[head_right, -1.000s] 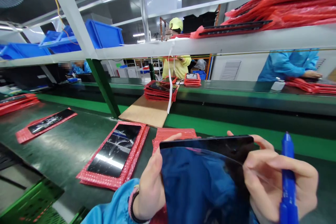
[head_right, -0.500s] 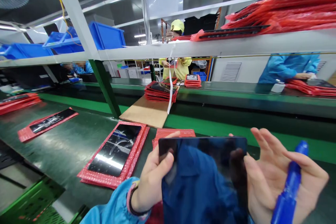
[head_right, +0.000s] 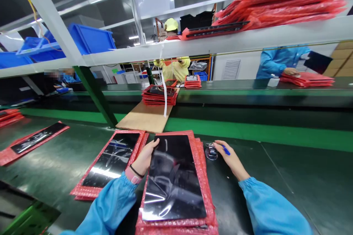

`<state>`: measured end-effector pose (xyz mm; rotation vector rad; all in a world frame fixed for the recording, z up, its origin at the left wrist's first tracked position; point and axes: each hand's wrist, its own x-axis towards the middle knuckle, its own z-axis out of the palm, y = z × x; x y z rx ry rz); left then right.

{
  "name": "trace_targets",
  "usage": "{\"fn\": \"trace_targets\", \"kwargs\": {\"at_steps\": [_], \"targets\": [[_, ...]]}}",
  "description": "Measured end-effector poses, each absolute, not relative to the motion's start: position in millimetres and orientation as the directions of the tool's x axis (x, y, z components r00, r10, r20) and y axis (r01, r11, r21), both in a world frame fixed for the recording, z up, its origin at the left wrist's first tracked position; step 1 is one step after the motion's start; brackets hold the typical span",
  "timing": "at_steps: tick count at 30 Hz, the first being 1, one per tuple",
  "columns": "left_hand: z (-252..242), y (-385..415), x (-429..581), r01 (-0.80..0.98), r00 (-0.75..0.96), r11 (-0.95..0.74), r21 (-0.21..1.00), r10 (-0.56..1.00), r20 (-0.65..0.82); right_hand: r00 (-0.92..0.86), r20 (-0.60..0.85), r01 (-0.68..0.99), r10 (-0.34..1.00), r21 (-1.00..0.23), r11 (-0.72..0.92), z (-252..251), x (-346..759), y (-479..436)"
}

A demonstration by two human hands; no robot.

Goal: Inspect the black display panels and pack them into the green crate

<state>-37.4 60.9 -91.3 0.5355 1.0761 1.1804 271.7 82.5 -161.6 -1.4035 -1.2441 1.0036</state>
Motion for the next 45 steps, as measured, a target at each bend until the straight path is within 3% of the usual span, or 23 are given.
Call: {"fn": "trace_targets", "kwargs": {"at_steps": [8, 15, 19, 25, 28, 33, 37, 45], "targets": [[-98, 63, -34, -0.314, -0.087, 0.196, 0.929, 0.968, -0.234, 0.064, -0.02, 0.214, 0.998, -0.976, -0.033, -170, 271, 92], [-82, 47, -57, -0.114, -0.254, -0.048, 0.992, 0.967, 0.018, 0.176, 0.147, 0.168, 0.973, -0.979, 0.117, -166, 265, 85], [-81, 30, -81, -0.089, -0.198, 0.096, 0.991, 0.974, -0.113, 0.077, 0.251, 0.153, 0.965, -0.959, 0.237, -141, 237, 59], [-91, 7, -93, -0.134, 0.019, 0.427, 0.894, 0.903, -0.428, -0.236, 0.239, 0.118, 0.942, -0.955, 0.272, -116, 190, 16], [-88, 5, -89, -0.126, 0.119, 0.522, 0.843, 0.852, -0.51, -0.313, 0.232, 0.12, 0.921, -0.952, 0.281, -117, 184, 11], [-68, 11, -83, -0.088, 0.132, 0.486, 0.869, 0.871, -0.474, -0.361, 0.22, 0.077, 0.906, -0.961, 0.264, -122, 187, 13], [-58, 11, -74, -0.156, 0.124, 0.418, 0.895, 0.907, -0.403, -0.387, 0.208, 0.003, 0.898, -0.974, 0.227, -122, 188, 11], [-79, 18, -97, -0.266, 0.033, 0.333, 0.905, 0.941, -0.337, -0.363, 0.136, -0.008, 0.922, -0.99, 0.143, -101, 196, 3]]}}
